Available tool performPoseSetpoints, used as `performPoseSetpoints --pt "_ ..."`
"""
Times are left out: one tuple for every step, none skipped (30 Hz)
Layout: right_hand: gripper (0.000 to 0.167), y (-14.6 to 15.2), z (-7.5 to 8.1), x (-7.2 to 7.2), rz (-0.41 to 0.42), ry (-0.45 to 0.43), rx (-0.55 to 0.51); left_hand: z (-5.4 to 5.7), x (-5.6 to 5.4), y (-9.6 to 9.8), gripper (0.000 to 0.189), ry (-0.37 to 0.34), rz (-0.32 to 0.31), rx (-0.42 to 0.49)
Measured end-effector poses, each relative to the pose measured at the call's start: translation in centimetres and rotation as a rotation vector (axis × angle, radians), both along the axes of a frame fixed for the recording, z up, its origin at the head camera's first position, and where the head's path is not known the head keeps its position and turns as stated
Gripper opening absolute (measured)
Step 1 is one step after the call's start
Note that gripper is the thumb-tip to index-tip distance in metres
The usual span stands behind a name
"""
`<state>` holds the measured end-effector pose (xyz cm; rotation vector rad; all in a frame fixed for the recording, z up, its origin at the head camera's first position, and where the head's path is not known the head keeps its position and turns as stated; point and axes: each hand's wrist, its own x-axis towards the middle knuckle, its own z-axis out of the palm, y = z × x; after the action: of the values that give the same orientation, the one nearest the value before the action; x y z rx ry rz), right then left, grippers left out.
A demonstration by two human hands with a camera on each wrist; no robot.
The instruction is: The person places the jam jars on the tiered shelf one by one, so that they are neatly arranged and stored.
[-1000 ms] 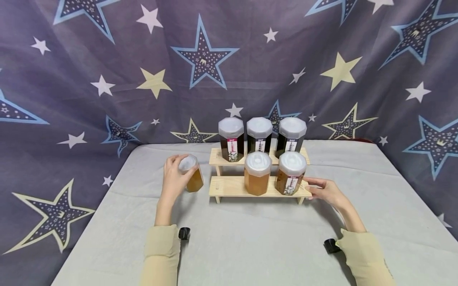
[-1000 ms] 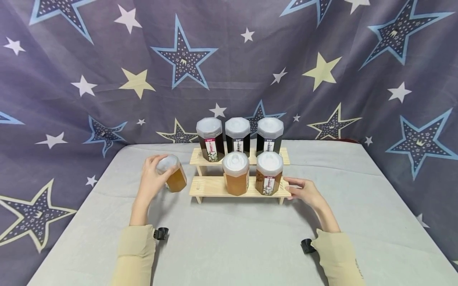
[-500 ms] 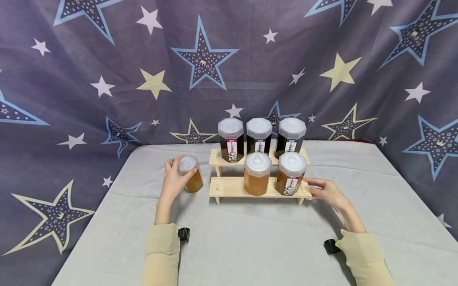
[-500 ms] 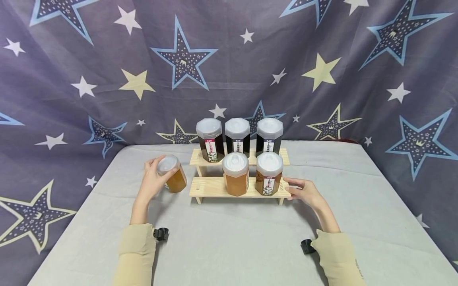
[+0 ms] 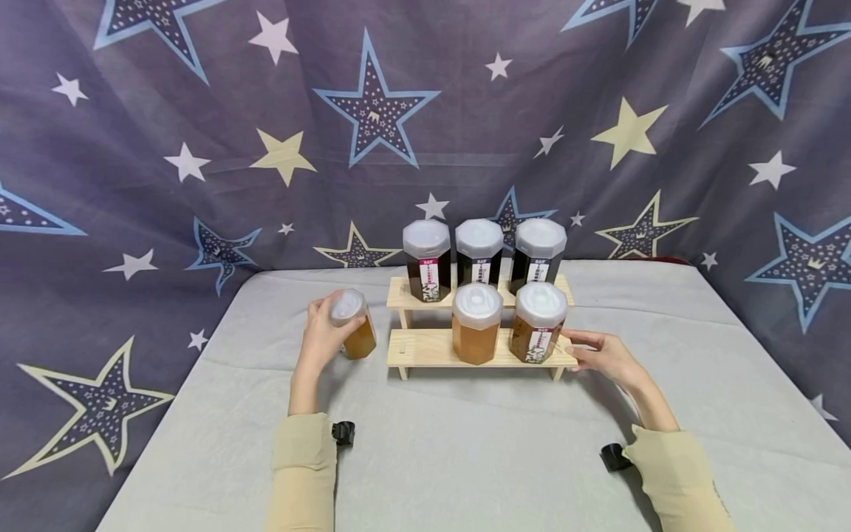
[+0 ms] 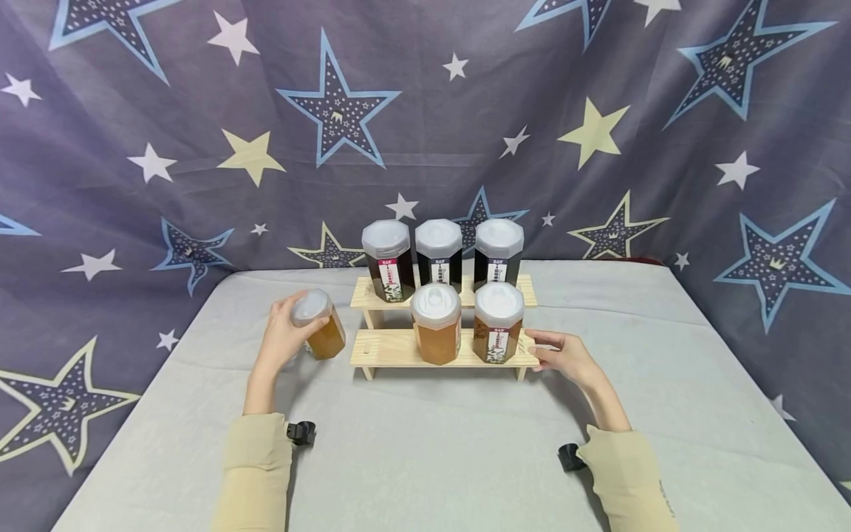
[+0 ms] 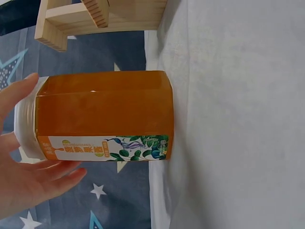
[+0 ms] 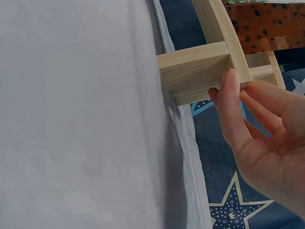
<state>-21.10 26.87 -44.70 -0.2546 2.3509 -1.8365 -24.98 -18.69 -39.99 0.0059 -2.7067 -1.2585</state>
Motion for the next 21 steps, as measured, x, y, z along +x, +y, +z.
performPoseSetpoints --pt "0.046 -0.02 -0.01 -0.02 -0.001 0.001 0.002 -0.06 0.00 -0.01 0.067 0.002 0.005 0.000" --pt "0.046 -0.05 -0.02 -0.03 -0.001 0.001 0.004 -0.10 0.01 -0.01 0.067 0.003 0.010 -0.002" --pt "0.046 -0.07 -0.03 -0.04 -0.001 0.001 0.003 -0.12 0.02 -0.01 0.067 0.004 0.014 -0.003" --pt "0.046 -0.08 -0.03 -0.04 0.000 0.002 0.003 -0.16 0.04 -0.01 0.067 0.007 0.017 -0.005" --pt "0.046 -0.10 -0.05 -0.05 0.001 0.004 0.002 -0.21 0.04 -0.05 0.067 0.010 0.022 -0.009" --pt "0.046 -0.12 -0.06 -0.06 0.003 0.005 0.001 -0.22 0.05 -0.04 0.067 0.017 0.028 -0.011" --pt "0.046 -0.14 -0.07 -0.07 0.004 0.006 -0.001 -0.25 0.05 -0.04 0.066 0.028 0.034 -0.014" --pt "0.045 -0.16 -0.08 -0.06 0.006 0.007 -0.005 -0.27 0.04 -0.04 0.066 0.038 0.040 -0.017" --pt "0.045 -0.17 -0.07 -0.05 0.007 0.009 -0.006 -0.31 0.03 -0.04 0.065 0.050 0.048 -0.020" --pt "0.045 -0.18 -0.07 -0.05 0.008 0.011 -0.007 -0.36 0.01 -0.04 0.065 0.061 0.057 -0.022" --pt "0.045 -0.19 -0.08 -0.05 0.009 0.011 -0.007 -0.41 -0.02 -0.04 0.064 0.074 0.067 -0.023" --pt "0.045 -0.21 -0.06 -0.04 0.010 0.011 -0.007 -0.45 -0.06 -0.03 0.064 0.088 0.075 -0.023" --pt "0.045 -0.21 -0.06 -0.04 0.011 0.012 -0.007 -0.49 -0.08 -0.03 0.063 0.099 0.084 -0.025" --pt "0.045 -0.21 -0.04 -0.03 0.012 0.012 -0.007 -0.52 -0.10 -0.02 0.063 0.109 0.094 -0.026" --pt "0.046 -0.20 -0.03 -0.03 0.013 0.012 -0.007 -0.54 -0.12 0.00 0.063 0.118 0.103 -0.028" --pt "0.046 -0.19 -0.03 -0.04 0.015 0.010 -0.007 -0.56 -0.13 0.02 0.063 0.125 0.112 -0.030" --pt "0.046 -0.17 -0.02 -0.05 0.016 0.009 -0.007 -0.57 -0.14 0.05 0.063 0.134 0.123 -0.033" --pt "0.046 -0.14 0.01 -0.03 0.017 0.010 -0.006 -0.55 -0.15 0.10 0.063 0.142 0.132 -0.037" --pt "0.046 -0.10 0.03 -0.02 0.016 0.011 -0.004 -0.52 -0.13 0.17 0.062 0.150 0.141 -0.039" --pt "0.046 -0.07 0.03 -0.03 0.015 0.010 -0.004 -0.51 -0.15 0.24 0.062 0.153 0.147 -0.043" --pt "0.046 -0.03 0.05 -0.03 0.015 0.010 -0.003 -0.48 -0.15 0.32 0.062 0.155 0.153 -0.045"
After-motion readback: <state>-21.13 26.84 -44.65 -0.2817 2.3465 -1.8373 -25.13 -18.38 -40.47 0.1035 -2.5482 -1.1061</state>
